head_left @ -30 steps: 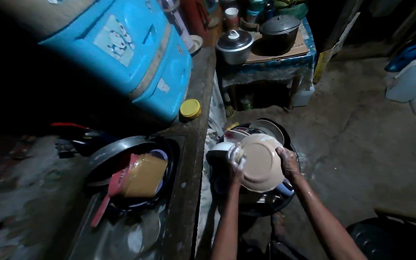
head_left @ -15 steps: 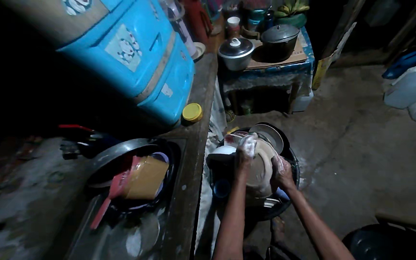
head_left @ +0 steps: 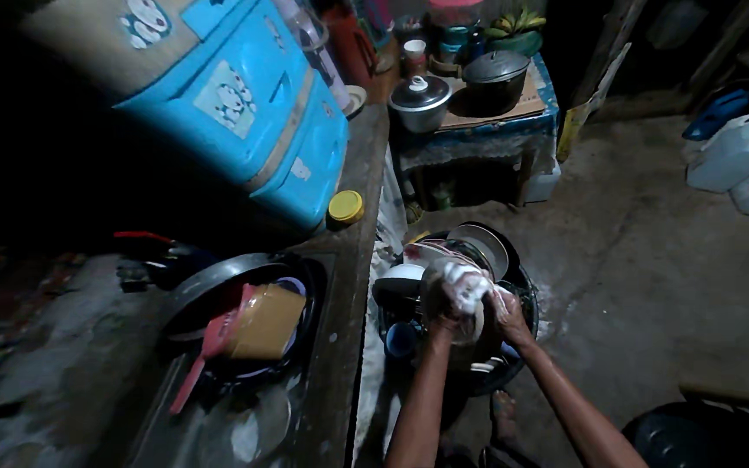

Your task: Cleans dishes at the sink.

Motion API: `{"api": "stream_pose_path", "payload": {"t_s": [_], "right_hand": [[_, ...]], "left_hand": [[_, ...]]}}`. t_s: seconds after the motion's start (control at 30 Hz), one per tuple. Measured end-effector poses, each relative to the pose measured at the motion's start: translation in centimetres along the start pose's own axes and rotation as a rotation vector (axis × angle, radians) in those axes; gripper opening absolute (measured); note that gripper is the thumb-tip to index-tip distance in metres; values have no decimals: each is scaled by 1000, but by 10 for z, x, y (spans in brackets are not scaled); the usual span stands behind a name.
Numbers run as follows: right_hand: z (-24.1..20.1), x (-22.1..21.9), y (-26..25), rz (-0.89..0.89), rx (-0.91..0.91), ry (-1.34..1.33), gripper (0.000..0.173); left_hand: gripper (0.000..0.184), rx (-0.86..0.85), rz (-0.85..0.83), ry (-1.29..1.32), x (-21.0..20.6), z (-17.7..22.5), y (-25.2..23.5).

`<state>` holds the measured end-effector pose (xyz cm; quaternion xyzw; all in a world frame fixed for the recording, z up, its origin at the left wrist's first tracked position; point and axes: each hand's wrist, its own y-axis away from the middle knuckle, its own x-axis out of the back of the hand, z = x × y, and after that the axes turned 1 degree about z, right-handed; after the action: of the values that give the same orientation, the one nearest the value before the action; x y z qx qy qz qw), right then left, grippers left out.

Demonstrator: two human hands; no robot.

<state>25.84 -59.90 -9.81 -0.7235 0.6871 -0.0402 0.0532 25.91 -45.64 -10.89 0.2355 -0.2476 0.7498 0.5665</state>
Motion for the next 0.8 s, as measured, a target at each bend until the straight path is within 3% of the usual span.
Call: {"api": "stream_pose_path", "payload": {"t_s": [0.03, 0.13, 0.23, 0.33, 0.4, 0.5, 0.53, 0.57, 0.63, 0.67, 0.73, 0.8], "right_hand": [[-2, 1, 2, -3, 18, 24, 28], [-12, 7, 9, 23, 102, 7, 29], [-15, 14, 6, -47, 94, -85, 22], [-26, 31, -8, -291, -66, -82, 50], [-24, 31, -20, -414, -71, -74, 41], [-24, 24, -22, -417, 73, 24, 28], [-27, 22, -19, -371, 90, 48, 29], [-27, 20, -15, -316, 102, 53, 28], [-25, 18, -9, -214, 114, 4, 26], [-23, 18, -7, -187, 96, -21, 27], [-22, 20, -6, -247, 10, -78, 35], [-27, 30, -11, -389, -137, -109, 57]], "left_hand": [[47, 99, 3, 106, 9, 2, -2], [50, 15, 291, 499, 17, -14, -26], [44, 32, 387, 651, 25, -17, -34], [43, -17, 229, 429, 40, -2, -27], [41, 29, -21, 255, 48, 19, -12], [37, 149, -134, 218, 54, 38, 12], [33, 236, -107, 286, 54, 33, 19], [33, 189, 13, 362, 47, 17, 19], [48, -111, 368, 453, 26, -19, -1], [51, -161, 449, 492, 23, -30, -9], [50, -139, 490, 529, 25, -36, -13], [48, -147, 399, 512, 33, -27, -13]]}}
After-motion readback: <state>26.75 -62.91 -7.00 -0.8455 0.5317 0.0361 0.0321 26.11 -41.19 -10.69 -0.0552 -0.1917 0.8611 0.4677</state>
